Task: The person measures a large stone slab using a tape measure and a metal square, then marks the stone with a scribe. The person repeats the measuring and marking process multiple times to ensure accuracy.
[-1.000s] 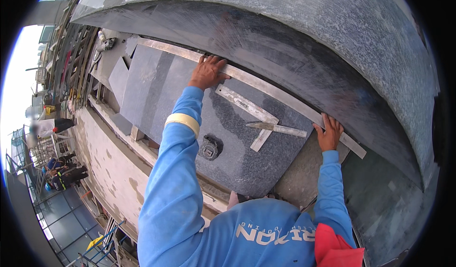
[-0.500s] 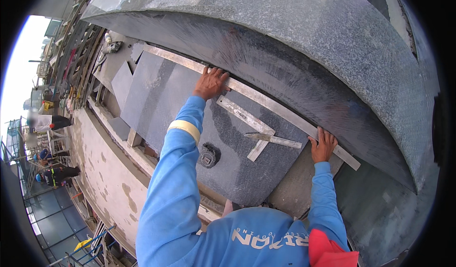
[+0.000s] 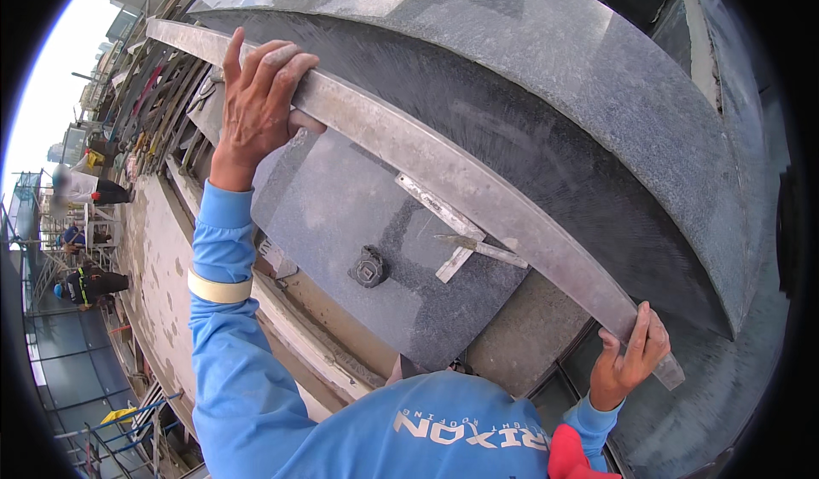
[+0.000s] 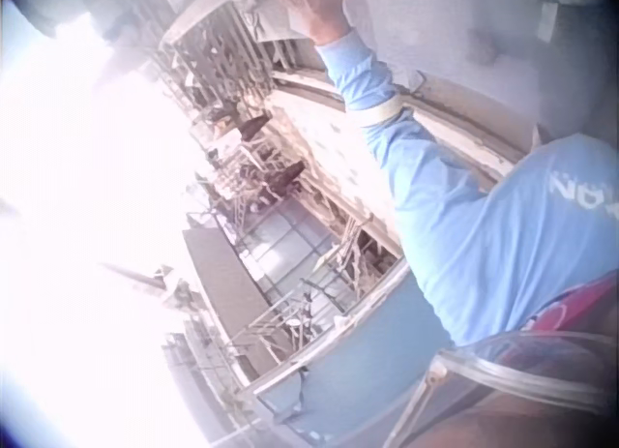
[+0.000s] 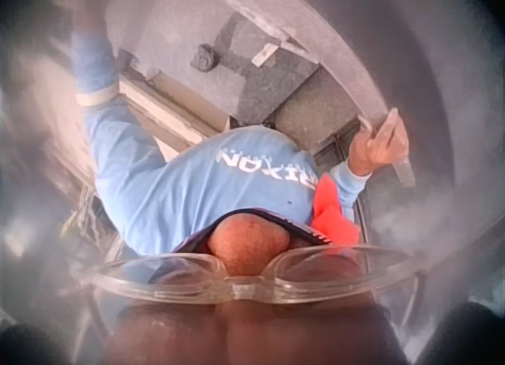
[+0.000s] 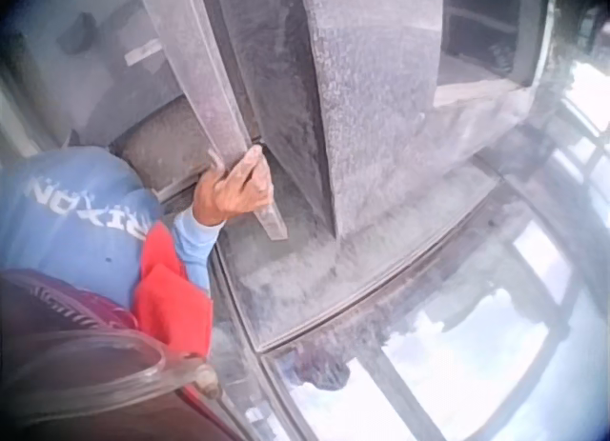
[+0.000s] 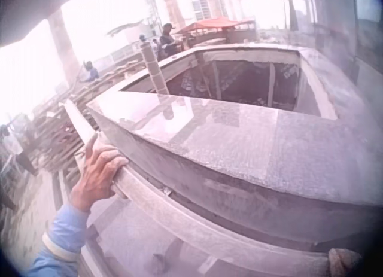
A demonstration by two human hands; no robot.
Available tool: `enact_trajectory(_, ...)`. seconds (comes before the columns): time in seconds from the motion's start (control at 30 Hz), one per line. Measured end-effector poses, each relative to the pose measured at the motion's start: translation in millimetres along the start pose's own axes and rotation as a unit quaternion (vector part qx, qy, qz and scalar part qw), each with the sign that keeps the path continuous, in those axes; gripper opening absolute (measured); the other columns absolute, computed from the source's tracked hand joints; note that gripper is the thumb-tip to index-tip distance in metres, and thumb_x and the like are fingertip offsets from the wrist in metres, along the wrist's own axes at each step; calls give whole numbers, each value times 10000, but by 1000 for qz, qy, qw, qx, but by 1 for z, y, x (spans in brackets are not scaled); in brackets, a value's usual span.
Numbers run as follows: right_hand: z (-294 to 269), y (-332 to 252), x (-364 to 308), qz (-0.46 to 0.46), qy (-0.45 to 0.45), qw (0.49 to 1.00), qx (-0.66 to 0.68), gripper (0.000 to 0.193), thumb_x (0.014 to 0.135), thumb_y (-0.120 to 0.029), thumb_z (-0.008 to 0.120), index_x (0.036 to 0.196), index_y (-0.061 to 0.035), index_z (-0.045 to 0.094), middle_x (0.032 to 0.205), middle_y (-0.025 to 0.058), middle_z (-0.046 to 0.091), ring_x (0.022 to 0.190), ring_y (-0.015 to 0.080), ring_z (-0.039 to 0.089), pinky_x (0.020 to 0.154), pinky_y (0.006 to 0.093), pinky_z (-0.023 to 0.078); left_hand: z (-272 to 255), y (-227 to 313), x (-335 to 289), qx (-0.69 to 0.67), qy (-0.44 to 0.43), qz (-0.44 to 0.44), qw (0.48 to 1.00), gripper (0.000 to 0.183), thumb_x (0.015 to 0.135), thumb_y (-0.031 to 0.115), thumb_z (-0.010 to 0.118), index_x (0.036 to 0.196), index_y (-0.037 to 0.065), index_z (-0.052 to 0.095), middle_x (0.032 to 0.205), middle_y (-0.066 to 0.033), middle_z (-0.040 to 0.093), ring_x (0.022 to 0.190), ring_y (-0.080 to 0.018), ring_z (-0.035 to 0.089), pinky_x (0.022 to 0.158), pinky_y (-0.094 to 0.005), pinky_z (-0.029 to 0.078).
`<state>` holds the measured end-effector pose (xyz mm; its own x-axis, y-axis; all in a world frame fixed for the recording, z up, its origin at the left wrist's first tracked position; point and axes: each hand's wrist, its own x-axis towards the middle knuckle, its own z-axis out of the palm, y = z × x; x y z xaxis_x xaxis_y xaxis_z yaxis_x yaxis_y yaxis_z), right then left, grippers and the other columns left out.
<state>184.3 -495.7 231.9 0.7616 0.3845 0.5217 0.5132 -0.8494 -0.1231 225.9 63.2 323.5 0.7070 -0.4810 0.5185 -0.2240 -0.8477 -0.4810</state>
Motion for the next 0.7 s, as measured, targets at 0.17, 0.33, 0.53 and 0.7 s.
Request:
enact_trajectory(0.17,-46,13,80,10,34,997,-75,573,968,-390,659,1435,-60,616,1325,119,671,1213,290,604,1035,443,463,5,-45,82,-34,-118,-40,992,562,946,420,691,1406,128,555,1424,-185,563,1364,-382,503,1193,-506,315)
enact_trajectory(0.33,-14,53,151,14,9,991,-136,439,999,-345,662,1416,-210,658,1316,82,688,1171,267,648,1053,425,482,77,-50,135,-40,-170,36,984,555,941,347,692,1398,65,551,1426,-175,566,1369,-382,499,1162,-538,354)
enact_trajectory(0.53,6,35,155,-50,166,982,-68,448,1007,-282,682,1400,-75,627,1276,165,685,1091,301,676,999,482,519,58,-16,108,-240,-26,-170,956,615,978,347,683,1532,165,488,1613,-164,399,1477,-338,419,1226,-467,327)
enact_trajectory(0.7,63,-28,62,-118,107,957,244,375,980,-108,709,1311,39,609,1058,166,665,793,243,624,765,440,531,80,117,-38,-294,260,-327,860,311,1049,225,642,1243,-17,639,1112,-119,700,1004,-170,667,927,-317,518)
